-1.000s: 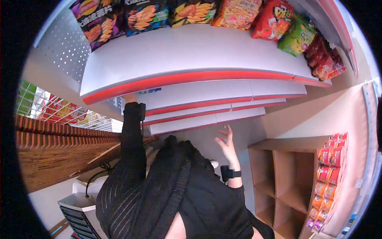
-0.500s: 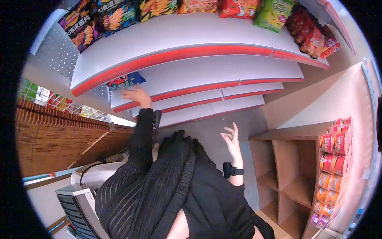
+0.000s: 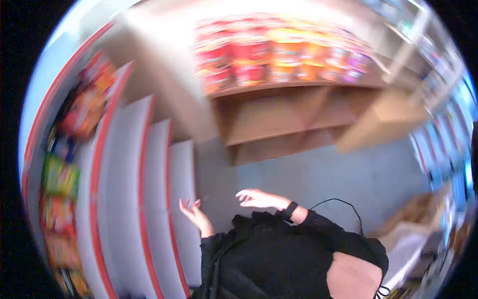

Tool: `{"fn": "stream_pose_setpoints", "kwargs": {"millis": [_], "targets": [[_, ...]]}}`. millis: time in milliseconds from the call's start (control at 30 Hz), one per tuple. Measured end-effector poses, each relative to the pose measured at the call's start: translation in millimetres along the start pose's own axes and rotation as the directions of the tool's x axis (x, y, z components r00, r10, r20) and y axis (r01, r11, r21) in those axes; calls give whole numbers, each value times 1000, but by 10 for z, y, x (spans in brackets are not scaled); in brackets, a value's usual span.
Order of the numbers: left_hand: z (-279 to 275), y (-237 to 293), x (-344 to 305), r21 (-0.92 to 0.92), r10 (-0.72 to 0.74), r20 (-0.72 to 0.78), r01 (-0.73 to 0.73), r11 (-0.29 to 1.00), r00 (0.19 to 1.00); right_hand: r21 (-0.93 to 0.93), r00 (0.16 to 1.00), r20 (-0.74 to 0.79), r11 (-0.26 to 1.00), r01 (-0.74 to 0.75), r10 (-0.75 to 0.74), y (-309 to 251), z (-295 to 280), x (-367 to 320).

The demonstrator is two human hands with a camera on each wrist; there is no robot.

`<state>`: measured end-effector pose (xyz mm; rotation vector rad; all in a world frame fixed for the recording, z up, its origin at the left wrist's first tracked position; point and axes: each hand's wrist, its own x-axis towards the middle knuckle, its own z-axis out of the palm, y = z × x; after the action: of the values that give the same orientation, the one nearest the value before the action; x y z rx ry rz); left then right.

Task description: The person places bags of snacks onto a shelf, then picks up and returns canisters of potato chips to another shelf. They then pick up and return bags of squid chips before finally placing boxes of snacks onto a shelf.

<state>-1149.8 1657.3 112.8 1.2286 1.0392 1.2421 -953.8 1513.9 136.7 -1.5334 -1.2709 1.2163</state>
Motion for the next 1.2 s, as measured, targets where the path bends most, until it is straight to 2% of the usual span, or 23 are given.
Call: {"fn": "stream_pose_setpoints", "kwargs": {"millis": [100,133,167,200,267,300,367,400,433,467,500,533,567,600,667,733,900,967,1000,1067,1100,1167,1200], "targets": [[6,-340,113,-14,-17,414,25,1000,910,-31,974,-214,996,-87,78,151,455,-234],[30,-413,114,-16,-5,532,16,1000,847,14,950,-292,993,-115,114,229,599,-333],[-284,-309,-37,-21,12,628,1,1000,778,56,924,-355,990,-130,141,143,1050,-575],[-135,-231,-153,-21,22,711,-10,1000,703,70,899,-411,989,-131,148,168,1060,-813],[127,-334,-347,-27,16,840,12,1000,543,141,760,-630,985,-95,163,428,1152,-1199],[331,-365,-424,-9,-8,890,36,999,456,146,729,-663,985,-94,168,533,1143,-1357],[708,-497,-572,-6,-4,959,32,999,283,393,537,-778,920,10,327,751,1168,-1659],[903,-563,-652,-37,24,967,46,998,255,403,457,-816,915,10,355,816,1185,-1769],[1060,-627,-717,58,-61,994,39,998,89,415,375,-845,910,13,380,853,1229,-1866],[1240,-683,-770,149,-148,986,5,989,-74,458,370,-825,889,-5,427,894,1237,-1957],[1425,-673,-845,131,-114,980,99,986,-162,504,366,-801,863,-14,474,902,1194,-2017],[1629,-669,-912,172,-138,968,155,973,-209,498,343,-814,867,-4,468,927,1118,-2061],[1812,-637,-972,223,-167,951,206,953,-258,526,372,-790,850,3,487,923,1056,-2093],[2017,-615,-1023,227,-166,946,200,953,-280,558,403,-761,829,9,508,944,999,-2115],[2449,-573,-1114,178,-141,959,136,975,-245,568,403,-756,823,13,516,1115,769,-2119],[2869,-618,-1142,141,-105,959,122,982,-265,513,408,-779,858,-20,476,1271,419,-2108],[3899,-712,-1427,59,-37,973,88,994,-230,465,430,-787,883,-56,442,1091,-533,-2429],[4223,-747,-1629,51,-36,968,56,997,-250,419,400,-828,908,-23,392,1149,-781,-2624],[4377,-760,-1765,63,-51,950,27,998,-309,425,388,-832,905,-12,396,1165,-877,-2738],[4632,-770,-2111,41,-21,904,36,999,-427,462,260,-862,886,46,436,1186,-998,-3049],[4741,-706,-2308,41,-23,894,31,999,-448,466,240,-865,883,58,440,1215,-1025,-3209],[4949,-568,-2723,52,-81,785,-64,997,-614,428,93,-902,900,79,421,1275,-1050,-3551],[5053,-571,-2949,52,-85,771,-72,996,-631,460,-9,-887,884,80,462,1283,-1024,-3720]]}}
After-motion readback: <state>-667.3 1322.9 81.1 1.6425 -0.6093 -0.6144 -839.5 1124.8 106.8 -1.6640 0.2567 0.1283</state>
